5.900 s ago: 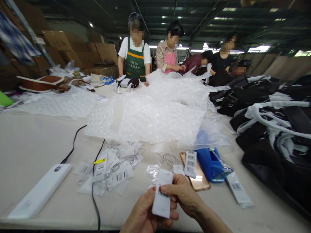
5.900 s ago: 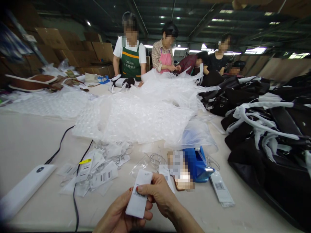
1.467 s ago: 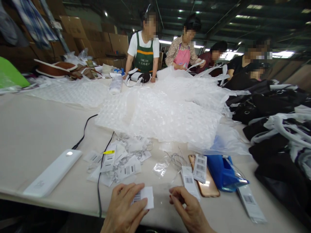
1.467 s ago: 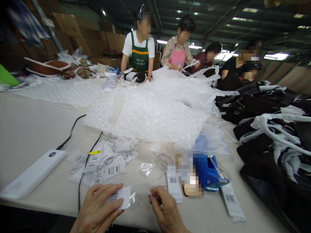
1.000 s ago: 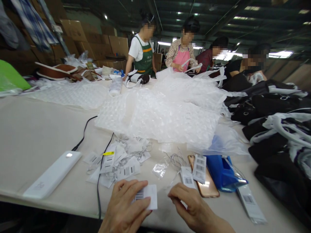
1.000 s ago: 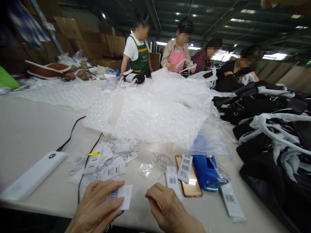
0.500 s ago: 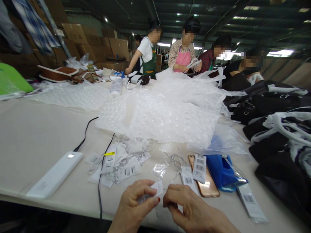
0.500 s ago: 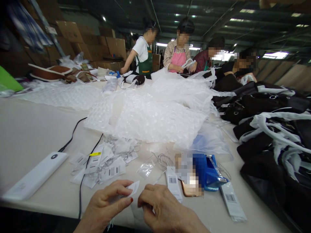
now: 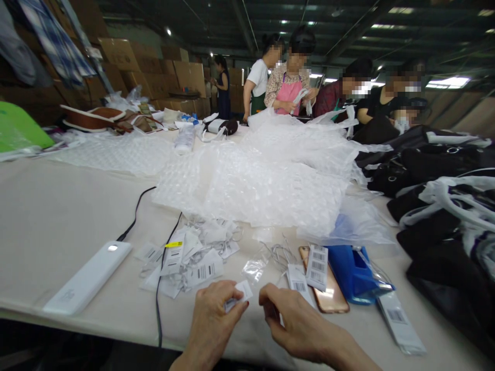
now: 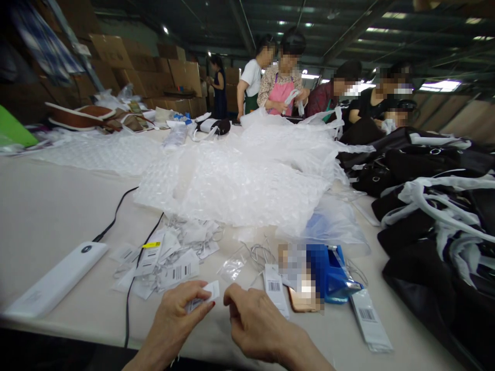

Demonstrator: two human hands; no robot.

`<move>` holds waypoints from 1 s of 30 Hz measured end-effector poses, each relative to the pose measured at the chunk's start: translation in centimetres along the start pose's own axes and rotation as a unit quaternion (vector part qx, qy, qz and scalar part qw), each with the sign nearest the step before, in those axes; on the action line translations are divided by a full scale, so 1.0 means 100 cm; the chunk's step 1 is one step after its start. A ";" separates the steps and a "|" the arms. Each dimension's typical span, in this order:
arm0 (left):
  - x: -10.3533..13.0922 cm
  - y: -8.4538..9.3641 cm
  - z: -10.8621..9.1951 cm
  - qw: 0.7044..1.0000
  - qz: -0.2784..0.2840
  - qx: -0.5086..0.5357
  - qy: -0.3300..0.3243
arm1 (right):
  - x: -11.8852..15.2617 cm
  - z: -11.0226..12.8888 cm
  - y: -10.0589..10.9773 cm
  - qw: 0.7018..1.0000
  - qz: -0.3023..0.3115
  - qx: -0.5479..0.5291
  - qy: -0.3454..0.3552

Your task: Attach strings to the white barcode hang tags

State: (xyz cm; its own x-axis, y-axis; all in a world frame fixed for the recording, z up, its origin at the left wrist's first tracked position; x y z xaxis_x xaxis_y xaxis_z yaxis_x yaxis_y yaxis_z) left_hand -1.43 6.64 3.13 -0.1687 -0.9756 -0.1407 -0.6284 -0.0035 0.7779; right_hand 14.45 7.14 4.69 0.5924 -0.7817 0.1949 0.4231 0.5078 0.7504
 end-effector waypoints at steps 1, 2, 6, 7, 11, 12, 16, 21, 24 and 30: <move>0.001 -0.002 0.003 0.999 -0.014 -0.031 -0.009 | -0.004 -0.004 -0.002 1.000 0.009 -0.009 -0.010; 0.002 -0.003 0.005 0.998 -0.025 -0.056 -0.020 | -0.009 -0.007 -0.004 1.000 0.020 -0.016 -0.012; 0.008 -0.004 0.011 0.994 -0.053 -0.089 -0.044 | -0.022 -0.010 -0.007 0.999 0.040 -0.022 0.009; 0.009 -0.003 0.013 0.994 -0.055 -0.079 -0.047 | -0.023 -0.009 -0.007 0.999 0.039 -0.024 0.011; 0.018 0.006 0.024 0.998 -0.043 0.053 -0.011 | -0.020 -0.010 -0.007 0.999 0.025 -0.031 0.006; 0.021 0.007 0.028 0.993 -0.024 0.112 0.006 | -0.018 -0.010 -0.007 0.999 0.022 -0.038 0.003; 0.035 0.009 0.035 0.958 0.073 0.276 0.010 | -0.013 -0.012 -0.009 0.997 0.011 -0.081 -0.013; 0.040 0.006 0.025 0.941 0.207 0.245 -0.104 | -0.008 -0.009 -0.008 0.996 0.015 -0.090 -0.013; 0.036 -0.003 0.012 0.919 0.286 0.217 -0.160 | -0.005 -0.006 -0.006 0.996 0.037 -0.085 -0.006; 0.037 -0.033 -0.002 0.925 0.238 0.117 -0.272 | -0.004 -0.001 -0.003 0.996 0.045 -0.082 0.007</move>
State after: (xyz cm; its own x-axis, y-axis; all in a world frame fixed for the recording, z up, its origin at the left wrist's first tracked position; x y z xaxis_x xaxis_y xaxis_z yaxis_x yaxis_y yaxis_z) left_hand 0.18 3.05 0.20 -0.7859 -0.5989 -0.1541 -0.5215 0.5079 0.6857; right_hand 14.17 7.33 4.35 0.6424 -0.7253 0.2476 0.4733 0.6295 0.6162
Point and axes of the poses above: each hand's wrist, its own x-axis away from the middle knuckle, its own y-axis out of the back of the hand, z = x × y, the point moved 4 cm from there along -x, towards the middle knuckle, and after that the axes turned 3 degrees about z, right-handed, at the moved point
